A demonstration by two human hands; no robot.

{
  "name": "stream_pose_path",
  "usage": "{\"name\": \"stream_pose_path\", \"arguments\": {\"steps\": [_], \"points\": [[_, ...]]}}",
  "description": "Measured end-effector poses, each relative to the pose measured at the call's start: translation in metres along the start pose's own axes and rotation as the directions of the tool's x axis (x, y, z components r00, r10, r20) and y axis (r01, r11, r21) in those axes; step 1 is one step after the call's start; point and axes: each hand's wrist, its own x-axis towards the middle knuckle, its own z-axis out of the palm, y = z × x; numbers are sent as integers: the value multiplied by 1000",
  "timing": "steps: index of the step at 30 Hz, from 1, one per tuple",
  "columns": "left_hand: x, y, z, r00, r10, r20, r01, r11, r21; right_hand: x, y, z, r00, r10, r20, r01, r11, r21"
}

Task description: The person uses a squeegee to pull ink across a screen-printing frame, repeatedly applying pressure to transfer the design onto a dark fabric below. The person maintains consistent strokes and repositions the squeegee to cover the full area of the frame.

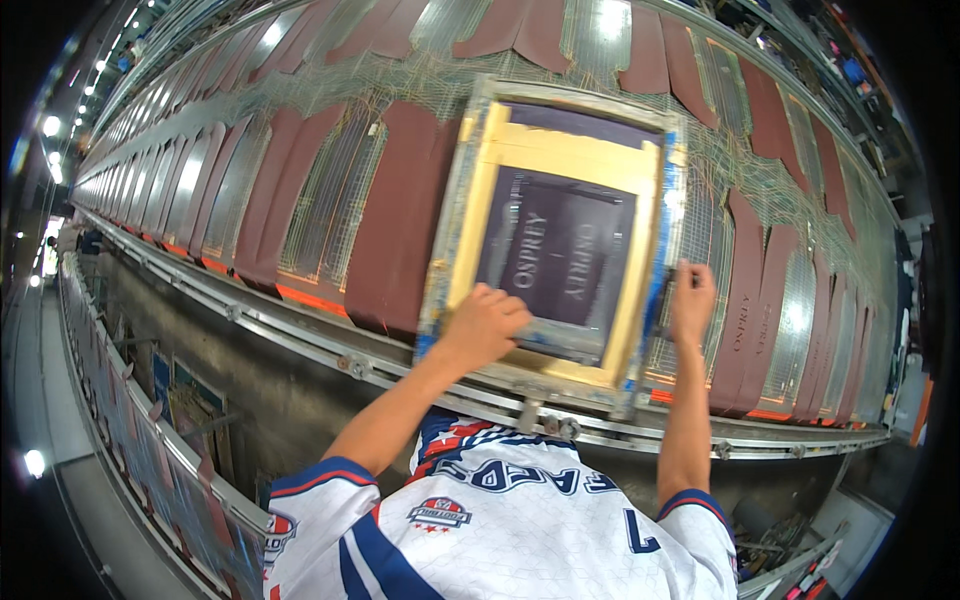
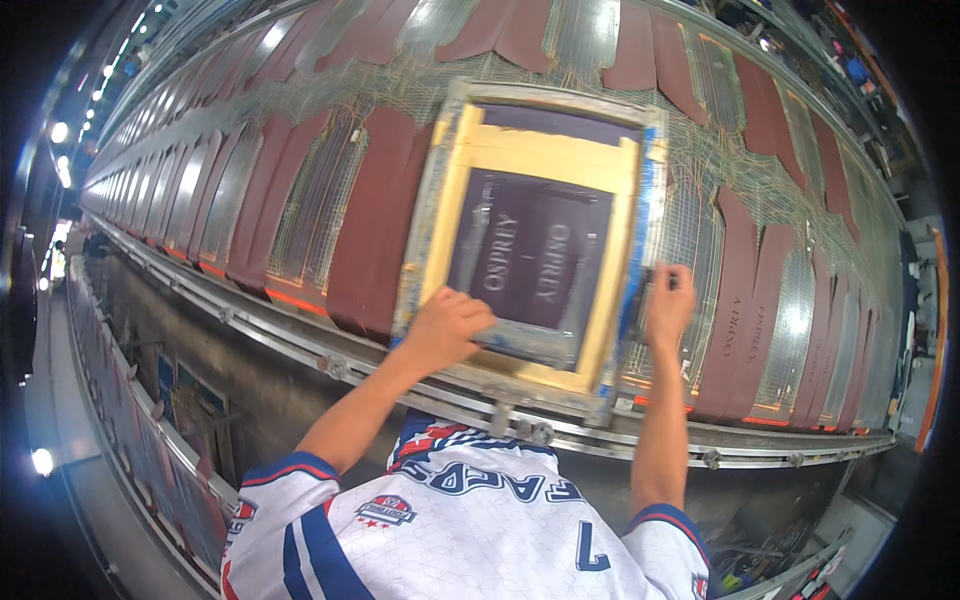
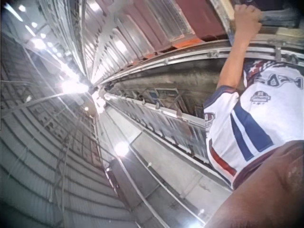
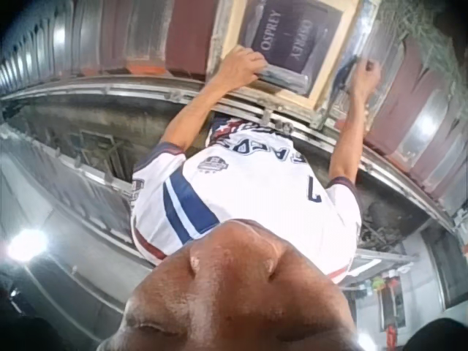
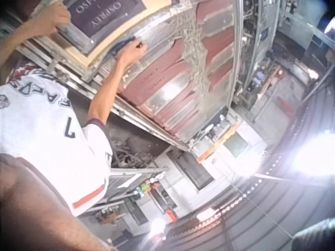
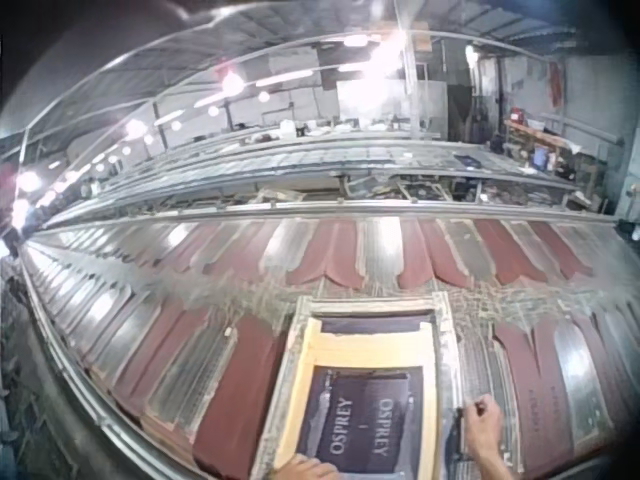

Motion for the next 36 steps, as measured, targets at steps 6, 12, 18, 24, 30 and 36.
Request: {"name": "stream_pose_path", "arguments": {"steps": [6,12,18,24,30,36], "points": [[-92,-139,-87,999,41,0,-41,993,107,-75,-97,161,998,60,18,-62,993,100],[-157,-146,-108,997,71,0,-69,978,195,-100,-131,207,991,133,21,-135,988,80],[-172,-160,-90,994,108,-5,-105,975,194,-95,-104,224,996,87,13,-87,996,-33],[-82,-237,-88,989,145,22,-146,954,262,-79,-126,210,982,-62,180,110,955,-275],[24,-286,-136,998,61,-24,-58,991,118,-34,-229,225,754,-381,535,308,924,224],[85,-302,-147,998,-8,58,0,989,150,12,-252,285,610,-290,737,643,724,-248]]}}
